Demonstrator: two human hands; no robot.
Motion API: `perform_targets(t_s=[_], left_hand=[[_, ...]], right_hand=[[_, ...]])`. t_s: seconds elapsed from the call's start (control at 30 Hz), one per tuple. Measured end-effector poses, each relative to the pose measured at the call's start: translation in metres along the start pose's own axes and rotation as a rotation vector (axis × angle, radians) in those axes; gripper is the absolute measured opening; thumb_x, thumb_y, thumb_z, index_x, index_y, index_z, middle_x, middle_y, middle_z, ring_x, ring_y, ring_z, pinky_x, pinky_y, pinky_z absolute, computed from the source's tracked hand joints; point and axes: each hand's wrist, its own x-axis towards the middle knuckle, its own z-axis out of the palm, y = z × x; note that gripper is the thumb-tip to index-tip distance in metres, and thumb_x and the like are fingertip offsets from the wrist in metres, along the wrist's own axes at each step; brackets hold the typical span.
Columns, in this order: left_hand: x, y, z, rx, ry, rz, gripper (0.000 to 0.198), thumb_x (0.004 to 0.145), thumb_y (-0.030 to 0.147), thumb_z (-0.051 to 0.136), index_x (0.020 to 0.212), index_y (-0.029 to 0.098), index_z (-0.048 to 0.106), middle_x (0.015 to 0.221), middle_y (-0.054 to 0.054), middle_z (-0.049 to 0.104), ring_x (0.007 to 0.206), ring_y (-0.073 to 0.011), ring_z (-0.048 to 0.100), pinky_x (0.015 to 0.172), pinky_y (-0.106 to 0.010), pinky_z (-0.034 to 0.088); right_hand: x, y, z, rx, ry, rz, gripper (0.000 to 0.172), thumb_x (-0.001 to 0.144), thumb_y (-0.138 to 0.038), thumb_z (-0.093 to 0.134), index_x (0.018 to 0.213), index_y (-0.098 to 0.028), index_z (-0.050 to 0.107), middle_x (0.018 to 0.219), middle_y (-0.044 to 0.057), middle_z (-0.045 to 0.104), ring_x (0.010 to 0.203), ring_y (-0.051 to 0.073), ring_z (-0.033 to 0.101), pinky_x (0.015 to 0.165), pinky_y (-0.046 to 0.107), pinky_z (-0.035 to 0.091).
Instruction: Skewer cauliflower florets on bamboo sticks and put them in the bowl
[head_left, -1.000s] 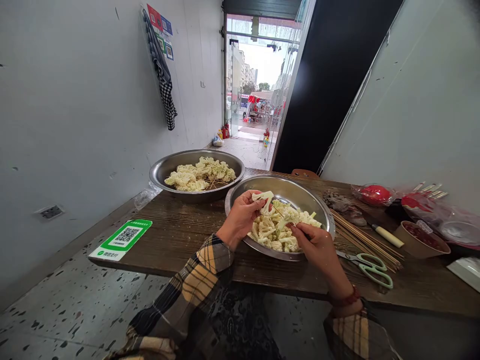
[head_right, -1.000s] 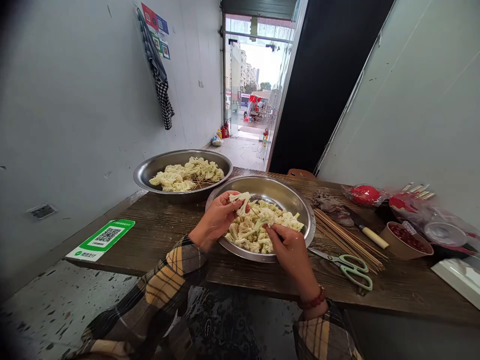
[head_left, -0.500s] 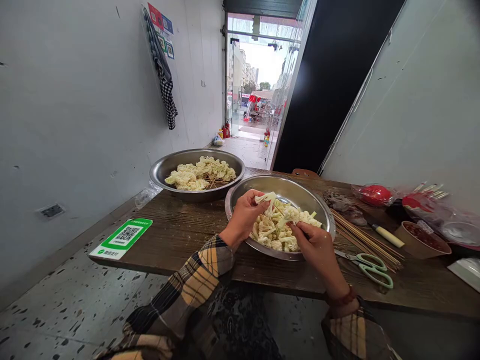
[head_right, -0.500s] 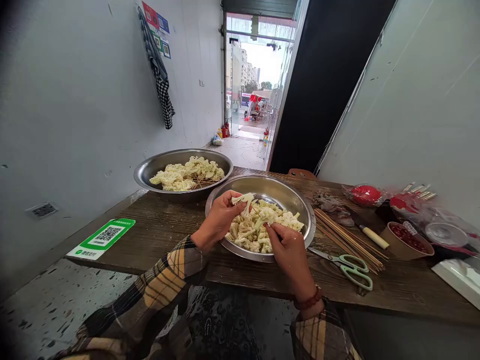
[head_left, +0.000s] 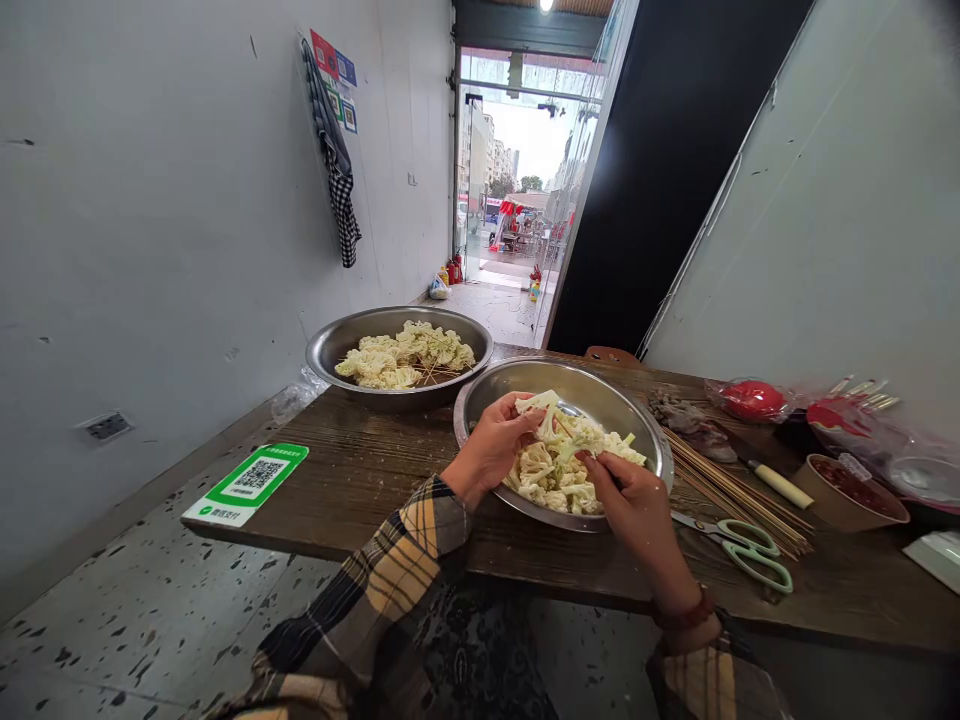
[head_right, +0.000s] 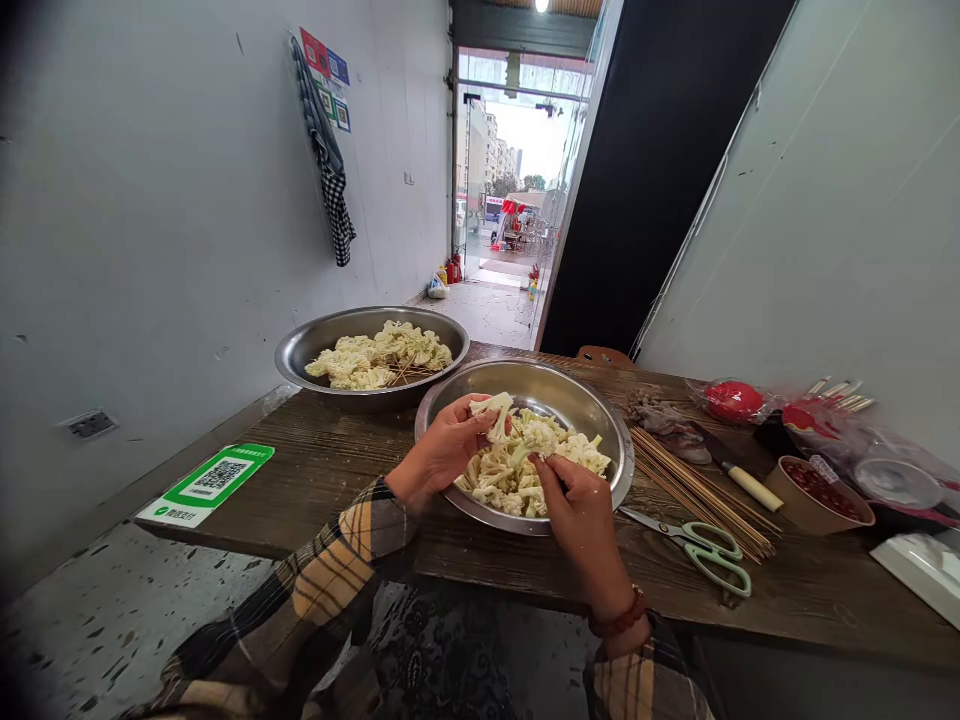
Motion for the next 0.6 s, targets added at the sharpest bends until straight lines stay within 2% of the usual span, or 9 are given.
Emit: perform_targets(t_s=[0.2,0.33,0.5,0.6], left_hand=[[-0.0032,0.0043,-0.0014,-0.017,-0.109,-0.048,0.033,0.069,0.035,0.076,0.089,0.015,0.059,0.077,-0.004,0.065,0.075,-0.0154,0.063,0.066,-0.029,0.054],[-0.0045,0.0037,-0.0005,0.040,-0.071,-0.009,0.033,0.066,0.036,0.077,0.083,0.015,0.057,0.074,-0.001,0.061,0.069,-0.0126,0.061,0.062,-0.027,0.055],[-0.0039,0.0018,-0.0011,0.070,-0.074,0.003,0.035,0.065,0.040,0.077,0.079,0.015,0.056,0.073,-0.001,0.061,0.057,-0.0090,0.056,0.042,-0.017,0.044],[-0.0032,0.0012,-0.0010,0.065,-0.078,-0.003,0.035,0.064,0.040,0.078,0.076,0.015,0.055,0.070,0.000,0.061,0.052,-0.0069,0.053,0.037,-0.015,0.039]], right_hand=[[-0.0011,0.0007,0.0000,-0.020,0.005,0.009,0.041,0.092,-0.040,0.046,0.057,-0.019,0.041,0.052,-0.005,0.038,0.052,0.010,0.038,0.051,0.023,0.029],[-0.0011,-0.0031,-0.0018,-0.037,-0.007,-0.023,0.040,0.092,-0.039,0.045,0.057,-0.020,0.043,0.052,-0.004,0.041,0.052,0.011,0.038,0.051,0.024,0.030],[-0.0005,-0.0026,-0.0015,-0.065,-0.004,-0.050,0.040,0.092,-0.038,0.045,0.057,-0.020,0.045,0.052,-0.003,0.043,0.051,0.011,0.039,0.052,0.024,0.030],[-0.0001,-0.0002,-0.0008,-0.077,-0.008,-0.053,0.041,0.092,-0.038,0.044,0.056,-0.020,0.043,0.052,-0.003,0.042,0.052,0.011,0.039,0.052,0.024,0.030]])
